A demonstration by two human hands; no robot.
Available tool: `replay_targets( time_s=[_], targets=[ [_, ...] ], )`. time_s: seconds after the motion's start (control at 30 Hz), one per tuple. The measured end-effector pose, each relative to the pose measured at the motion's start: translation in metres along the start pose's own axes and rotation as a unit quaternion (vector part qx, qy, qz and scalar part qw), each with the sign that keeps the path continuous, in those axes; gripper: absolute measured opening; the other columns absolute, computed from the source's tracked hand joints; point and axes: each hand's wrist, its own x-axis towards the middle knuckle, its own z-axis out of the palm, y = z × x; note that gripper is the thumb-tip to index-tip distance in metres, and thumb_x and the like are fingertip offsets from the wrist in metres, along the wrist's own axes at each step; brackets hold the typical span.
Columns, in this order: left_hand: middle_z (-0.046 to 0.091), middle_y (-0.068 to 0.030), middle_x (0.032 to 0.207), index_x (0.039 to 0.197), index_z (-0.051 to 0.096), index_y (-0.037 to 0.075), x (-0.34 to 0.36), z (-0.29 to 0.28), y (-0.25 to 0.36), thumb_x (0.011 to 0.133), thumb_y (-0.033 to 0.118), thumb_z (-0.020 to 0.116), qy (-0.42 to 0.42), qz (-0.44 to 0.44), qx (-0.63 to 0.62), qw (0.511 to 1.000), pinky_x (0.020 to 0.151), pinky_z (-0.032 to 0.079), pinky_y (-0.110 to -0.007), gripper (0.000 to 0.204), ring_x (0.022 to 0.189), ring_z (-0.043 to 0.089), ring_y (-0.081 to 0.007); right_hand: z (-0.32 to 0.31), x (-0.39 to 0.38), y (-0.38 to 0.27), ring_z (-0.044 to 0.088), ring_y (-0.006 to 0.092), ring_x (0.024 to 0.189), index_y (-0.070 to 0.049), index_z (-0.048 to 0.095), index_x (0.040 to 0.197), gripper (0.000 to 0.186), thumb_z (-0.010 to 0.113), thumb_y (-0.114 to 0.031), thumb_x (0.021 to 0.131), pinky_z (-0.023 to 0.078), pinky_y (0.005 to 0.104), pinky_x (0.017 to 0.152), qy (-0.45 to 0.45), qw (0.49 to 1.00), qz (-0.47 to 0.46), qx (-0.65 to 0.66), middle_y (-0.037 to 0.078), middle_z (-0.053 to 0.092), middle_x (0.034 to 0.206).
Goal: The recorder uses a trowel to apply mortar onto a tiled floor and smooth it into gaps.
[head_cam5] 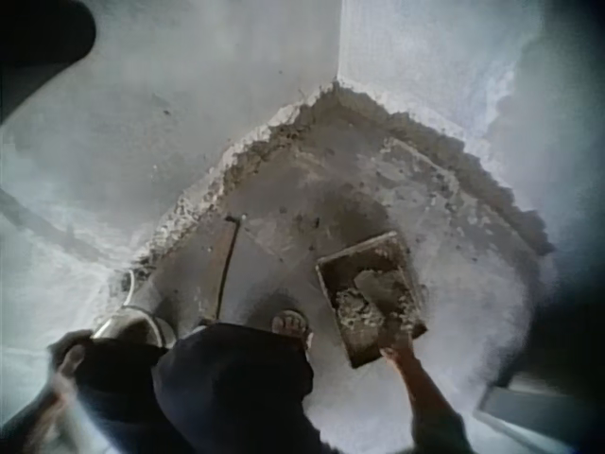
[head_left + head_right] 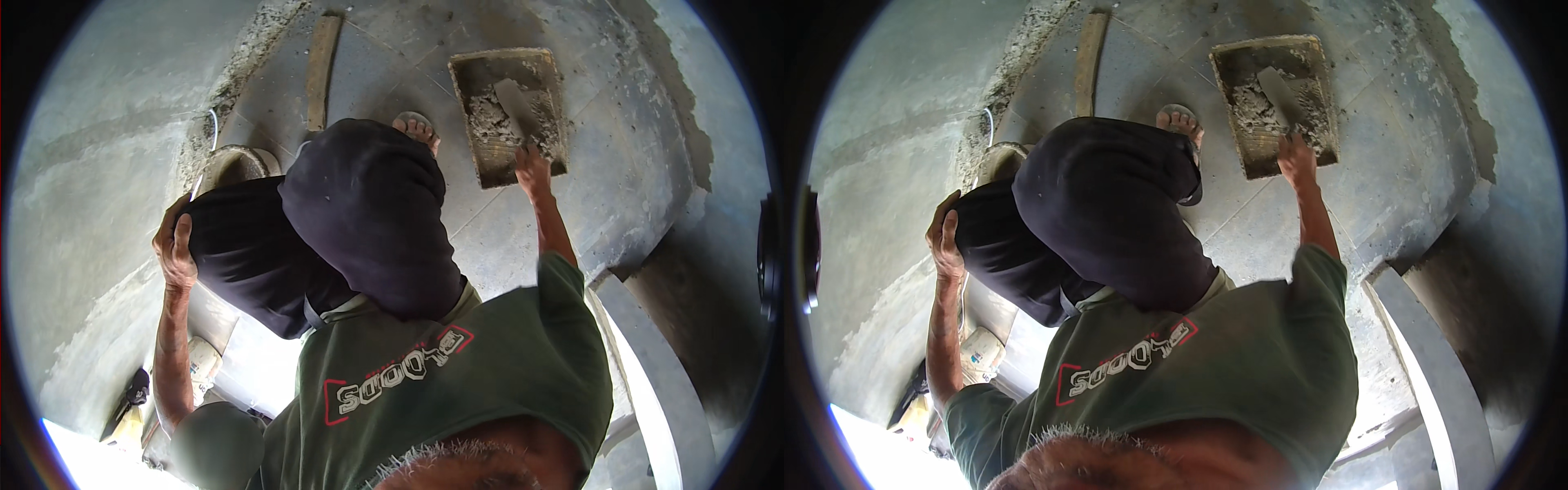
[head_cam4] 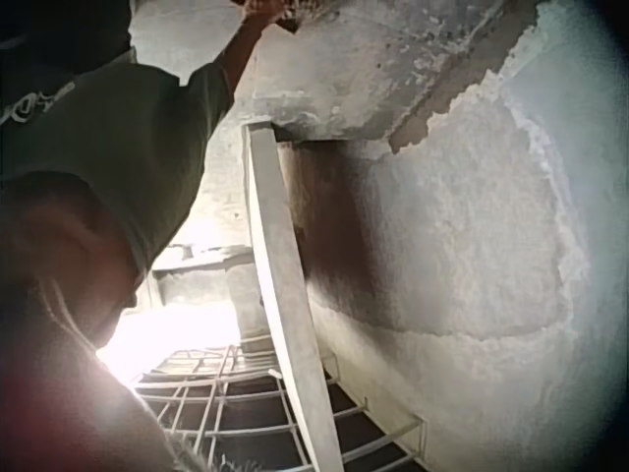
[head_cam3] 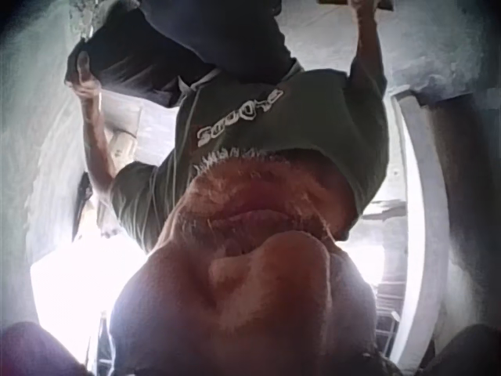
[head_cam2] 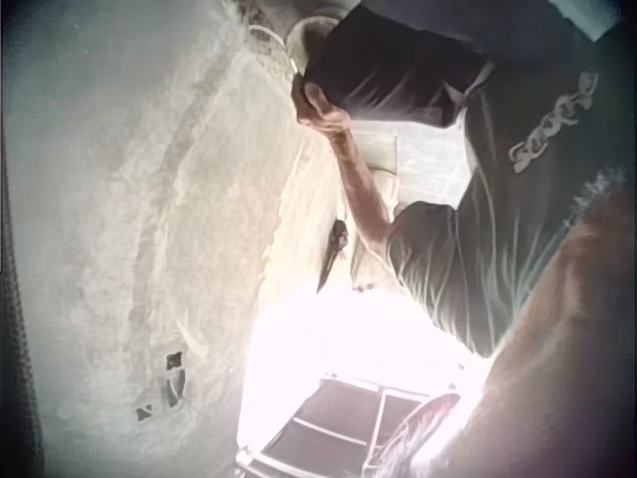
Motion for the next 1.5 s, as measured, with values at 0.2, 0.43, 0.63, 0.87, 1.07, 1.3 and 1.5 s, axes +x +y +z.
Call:
replay_targets(
  time_s=[0.2,0.43,0.63,0.87,1.07,1.3,1.5],
  targets=[
    [0.067,-0.0104,0.093,0.115,0.063,-0.001,0.000,0.002,-0.003,0.094,0.033,0.047,0.008,0.030,0.018,0.999,0.078,0.044,-0.027,0.043,0.078,0.056,-0.0140,-0.064,-0.084,-0.043,0.058,0.0290,0.045,-0.004,0.056,0.092,0.025,0.054,-0.029,0.095,0.048,0.0403,0.040,0.011,0.920,0.281,0.272,0.015,0.058,0.060],
    [0.067,-0.0115,0.097,0.115,0.063,-0.001,0.002,0.003,-0.007,0.093,0.033,0.046,0.005,0.035,0.009,0.999,0.088,0.043,-0.029,0.044,0.092,0.059,-0.0177,-0.066,-0.038,-0.075,0.049,0.0123,0.042,-0.009,0.056,0.082,0.033,0.052,-0.039,0.094,0.039,0.0300,0.036,-0.264,0.631,0.484,0.546,0.001,0.051,0.057],
    [0.067,-0.0109,0.096,0.116,0.063,-0.001,0.001,0.000,-0.002,0.093,0.033,0.046,-0.006,0.005,0.007,1.000,0.084,0.043,-0.028,0.044,0.087,0.058,-0.0164,-0.014,0.026,-0.073,0.050,0.0123,0.043,-0.010,0.057,0.082,0.028,0.056,-0.037,0.091,0.040,0.0295,0.038,-0.162,0.653,0.463,0.577,-0.001,0.051,0.057],
    [0.068,-0.0123,0.101,0.116,0.063,-0.001,0.004,0.002,-0.005,0.094,0.033,0.046,-0.007,0.030,0.009,0.999,0.090,0.043,-0.029,0.044,0.095,0.060,-0.0183,-0.031,-0.009,-0.078,0.060,0.0451,0.063,-0.005,0.057,0.085,0.026,0.059,-0.030,0.090,0.051,0.0485,0.053,0.134,0.913,0.318,0.219,0.021,0.061,0.072],
    [0.068,-0.0137,0.106,0.116,0.063,-0.002,0.001,0.000,-0.009,0.094,0.033,0.046,-0.011,0.026,0.000,1.000,0.094,0.042,-0.031,0.045,0.101,0.060,-0.0208,-0.061,0.009,-0.057,0.060,0.0464,0.065,-0.002,0.055,0.084,0.031,0.059,-0.032,0.090,0.051,0.0486,0.053,0.174,0.929,0.318,0.079,0.022,0.061,0.076],
    [0.068,-0.0142,0.106,0.116,0.063,-0.001,-0.003,-0.003,-0.015,0.094,0.034,0.046,-0.009,0.024,-0.009,1.000,0.093,0.042,-0.031,0.045,0.101,0.060,-0.0214,-0.052,0.013,-0.058,0.053,0.0179,0.043,-0.005,0.060,0.088,0.037,0.055,-0.042,0.092,0.044,0.0328,0.039,-0.124,0.677,0.487,0.538,0.004,0.053,0.057],
    [0.068,-0.0149,0.106,0.116,0.063,-0.002,-0.006,-0.002,-0.021,0.094,0.031,0.045,-0.001,0.034,-0.019,0.999,0.092,0.043,-0.032,0.043,0.101,0.061,-0.0220,-0.083,-0.093,-0.095,0.050,0.0127,0.041,-0.005,0.059,0.083,0.037,0.053,-0.040,0.094,0.041,0.0293,0.035,-0.159,0.638,0.551,0.514,0.003,0.052,0.056]
  ],
)
